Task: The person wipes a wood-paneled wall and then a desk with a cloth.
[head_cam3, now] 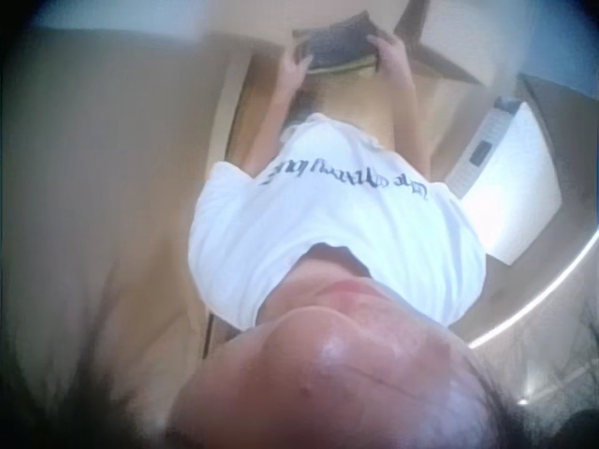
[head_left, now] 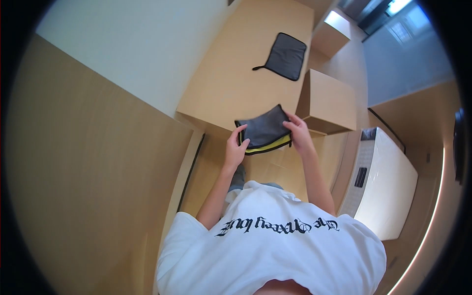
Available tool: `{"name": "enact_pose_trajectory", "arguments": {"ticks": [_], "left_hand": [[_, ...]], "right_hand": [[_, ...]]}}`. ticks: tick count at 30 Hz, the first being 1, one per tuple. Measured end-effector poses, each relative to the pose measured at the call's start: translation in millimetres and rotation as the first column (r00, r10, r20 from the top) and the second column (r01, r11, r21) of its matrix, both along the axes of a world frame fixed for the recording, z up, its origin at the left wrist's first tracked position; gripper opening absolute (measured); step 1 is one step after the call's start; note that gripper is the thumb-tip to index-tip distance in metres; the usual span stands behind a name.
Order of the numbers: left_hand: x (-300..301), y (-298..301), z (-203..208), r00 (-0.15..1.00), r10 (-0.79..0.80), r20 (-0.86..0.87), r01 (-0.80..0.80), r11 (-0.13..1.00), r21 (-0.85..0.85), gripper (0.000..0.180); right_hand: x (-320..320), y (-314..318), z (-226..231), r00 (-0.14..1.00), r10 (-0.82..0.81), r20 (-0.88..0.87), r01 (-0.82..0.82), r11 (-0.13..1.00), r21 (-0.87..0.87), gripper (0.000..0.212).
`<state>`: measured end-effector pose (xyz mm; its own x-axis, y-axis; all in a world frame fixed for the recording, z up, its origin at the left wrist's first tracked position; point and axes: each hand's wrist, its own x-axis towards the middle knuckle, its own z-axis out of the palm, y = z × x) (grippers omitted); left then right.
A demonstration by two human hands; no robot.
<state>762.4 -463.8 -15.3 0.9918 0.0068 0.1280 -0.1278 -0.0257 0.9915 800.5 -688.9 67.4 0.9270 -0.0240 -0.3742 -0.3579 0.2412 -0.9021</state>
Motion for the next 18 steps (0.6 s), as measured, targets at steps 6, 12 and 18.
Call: {"name": "enact_pose_trajectory", "arguments": {"ticks": [6, 12, 18], "left_hand": [[8, -2, 46, 0.673, -0.273, -0.687, 0.132, 0.959, -0.252, 0.050], [5, -51, -1, 0.850, 0.400, -0.344, -0.084, 0.746, 0.661, 0.058], [45, -138, -9, 0.746, 0.660, -0.088, -0.327, 0.478, 0.815, 0.071]], "right_hand": [[91, -24, -22, 0.951, 0.301, -0.072, -0.310, 0.917, -0.251, 0.040], [139, -15, -84, 0.828, 0.553, 0.088, -0.211, 0.455, -0.865, 0.035], [140, 22, -98, 0.425, 0.861, 0.280, -0.432, 0.465, -0.773, 0.032]]}}
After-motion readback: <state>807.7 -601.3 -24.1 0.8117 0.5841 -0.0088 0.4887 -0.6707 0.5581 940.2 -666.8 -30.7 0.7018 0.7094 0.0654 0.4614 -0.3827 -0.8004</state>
